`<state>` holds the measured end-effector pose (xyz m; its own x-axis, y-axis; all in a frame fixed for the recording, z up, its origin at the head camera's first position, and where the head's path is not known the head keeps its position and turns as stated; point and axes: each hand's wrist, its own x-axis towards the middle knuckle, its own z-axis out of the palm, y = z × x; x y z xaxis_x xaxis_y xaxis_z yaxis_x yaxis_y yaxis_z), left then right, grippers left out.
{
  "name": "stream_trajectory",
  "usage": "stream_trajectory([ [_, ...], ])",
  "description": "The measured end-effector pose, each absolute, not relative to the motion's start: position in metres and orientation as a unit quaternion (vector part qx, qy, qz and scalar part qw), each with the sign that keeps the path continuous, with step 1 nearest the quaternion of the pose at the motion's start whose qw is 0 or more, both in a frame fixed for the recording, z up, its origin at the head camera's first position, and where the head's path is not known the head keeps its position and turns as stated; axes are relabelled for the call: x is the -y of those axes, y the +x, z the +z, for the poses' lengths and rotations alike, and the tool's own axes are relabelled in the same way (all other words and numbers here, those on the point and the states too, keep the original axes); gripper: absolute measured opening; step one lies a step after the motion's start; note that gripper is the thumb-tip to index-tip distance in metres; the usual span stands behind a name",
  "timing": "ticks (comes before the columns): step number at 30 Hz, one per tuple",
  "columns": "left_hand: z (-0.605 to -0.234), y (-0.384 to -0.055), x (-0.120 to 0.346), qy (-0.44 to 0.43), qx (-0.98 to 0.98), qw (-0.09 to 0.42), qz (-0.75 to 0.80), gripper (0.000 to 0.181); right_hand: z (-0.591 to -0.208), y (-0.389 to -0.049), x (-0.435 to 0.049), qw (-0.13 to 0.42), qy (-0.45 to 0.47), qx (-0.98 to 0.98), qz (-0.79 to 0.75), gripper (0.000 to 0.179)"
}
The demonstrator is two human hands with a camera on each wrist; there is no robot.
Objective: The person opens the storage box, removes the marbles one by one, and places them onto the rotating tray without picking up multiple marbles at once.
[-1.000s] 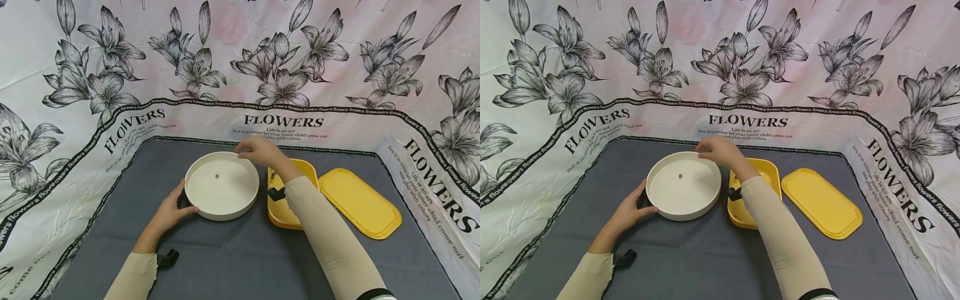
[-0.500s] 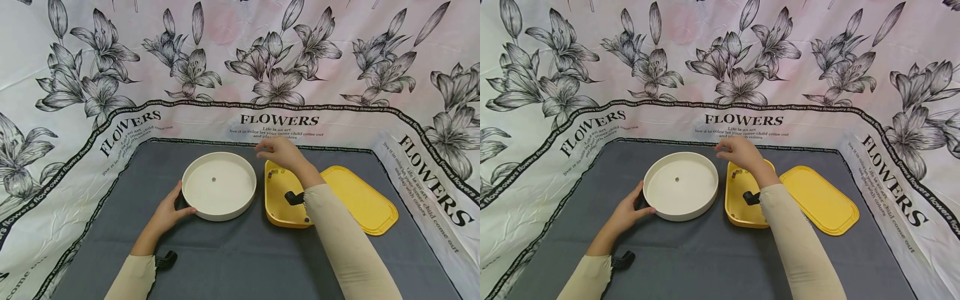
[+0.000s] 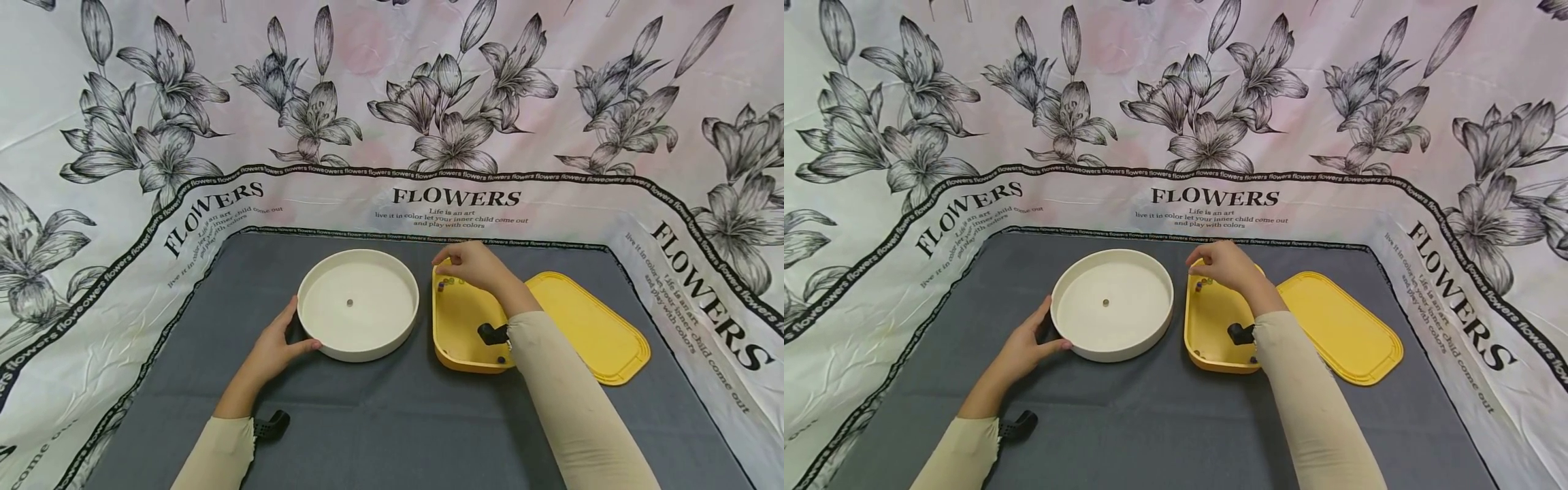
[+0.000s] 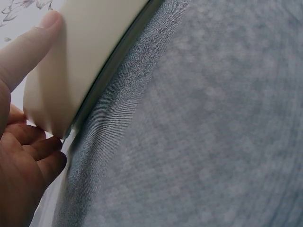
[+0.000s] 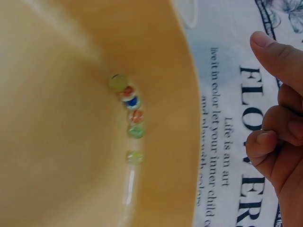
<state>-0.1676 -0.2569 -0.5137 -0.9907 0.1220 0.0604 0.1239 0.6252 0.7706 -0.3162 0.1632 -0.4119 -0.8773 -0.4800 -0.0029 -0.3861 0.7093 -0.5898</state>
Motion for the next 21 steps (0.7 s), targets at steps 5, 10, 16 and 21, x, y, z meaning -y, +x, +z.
stream_trajectory([
  [5,-0.513,-0.167,0.257,-0.068,0.902,0.003,-0.427,0.122,-0.424,-0.321,-0.170,0.112,-0.228,-0.919,-0.302,0.016],
  [10,-0.515,-0.165,0.257,-0.068,0.900,0.000,-0.431,0.123,-0.435,-0.326,-0.174,0.141,-0.229,-0.918,-0.291,0.017],
  [16,-0.517,-0.165,0.257,-0.073,0.896,0.003,-0.437,0.122,-0.444,-0.332,-0.175,0.157,-0.244,-0.915,-0.282,0.017],
  [21,-0.516,-0.167,0.258,-0.075,0.895,0.008,-0.439,0.122,-0.450,-0.337,-0.177,0.158,-0.255,-0.917,-0.261,0.019],
])
